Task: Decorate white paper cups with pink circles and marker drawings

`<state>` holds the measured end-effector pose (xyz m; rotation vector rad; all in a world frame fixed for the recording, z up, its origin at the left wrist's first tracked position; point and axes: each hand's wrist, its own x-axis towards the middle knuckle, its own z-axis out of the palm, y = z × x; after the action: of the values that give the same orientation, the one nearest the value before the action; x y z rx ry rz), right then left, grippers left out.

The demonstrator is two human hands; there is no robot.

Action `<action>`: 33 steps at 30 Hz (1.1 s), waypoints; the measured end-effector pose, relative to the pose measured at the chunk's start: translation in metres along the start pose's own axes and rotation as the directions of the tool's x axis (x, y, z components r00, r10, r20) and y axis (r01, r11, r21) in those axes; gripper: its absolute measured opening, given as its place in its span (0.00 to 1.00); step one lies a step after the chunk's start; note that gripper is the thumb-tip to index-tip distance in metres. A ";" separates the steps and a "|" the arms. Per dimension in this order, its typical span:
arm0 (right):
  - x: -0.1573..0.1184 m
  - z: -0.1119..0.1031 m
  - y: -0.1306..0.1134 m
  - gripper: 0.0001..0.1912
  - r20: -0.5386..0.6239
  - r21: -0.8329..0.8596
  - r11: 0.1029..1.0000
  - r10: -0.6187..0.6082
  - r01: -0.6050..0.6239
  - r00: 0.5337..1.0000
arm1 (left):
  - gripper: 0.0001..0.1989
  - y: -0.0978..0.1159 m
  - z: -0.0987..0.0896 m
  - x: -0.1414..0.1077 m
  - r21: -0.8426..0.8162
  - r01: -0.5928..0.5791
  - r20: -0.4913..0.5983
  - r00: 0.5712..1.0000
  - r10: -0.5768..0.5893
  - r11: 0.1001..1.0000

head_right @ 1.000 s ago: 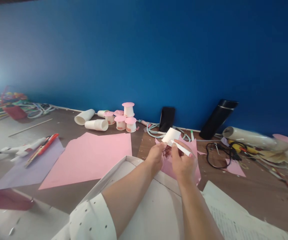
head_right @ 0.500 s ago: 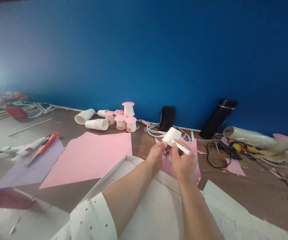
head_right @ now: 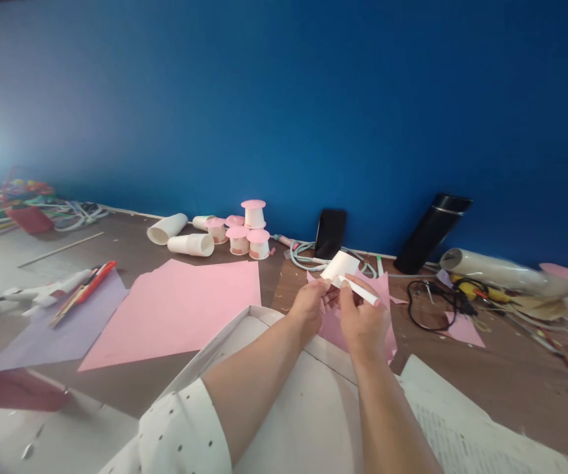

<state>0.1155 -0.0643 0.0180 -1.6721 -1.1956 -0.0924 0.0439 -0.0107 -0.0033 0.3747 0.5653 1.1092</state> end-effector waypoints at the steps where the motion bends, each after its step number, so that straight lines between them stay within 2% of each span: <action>1: 0.000 0.000 0.000 0.20 -0.003 -0.003 1.000 -0.001 0.001 1.000 | 0.05 0.000 0.000 0.000 -0.003 0.003 -0.004 1.000 -0.003 1.000; 7: -0.001 0.001 0.001 0.21 -0.021 -0.005 1.000 -0.019 0.019 1.000 | 0.01 0.001 0.001 -0.001 -0.019 0.023 -0.010 1.000 -0.023 1.000; 33: 0.000 0.002 0.001 0.21 -0.020 -0.028 0.999 -0.029 0.028 0.999 | 0.05 0.002 0.002 -0.001 -0.043 0.035 -0.026 0.999 -0.036 0.998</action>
<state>0.1152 -0.0627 0.0166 -1.6743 -1.2083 -0.1437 0.0427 -0.0108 -0.0005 0.3121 0.5687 1.0914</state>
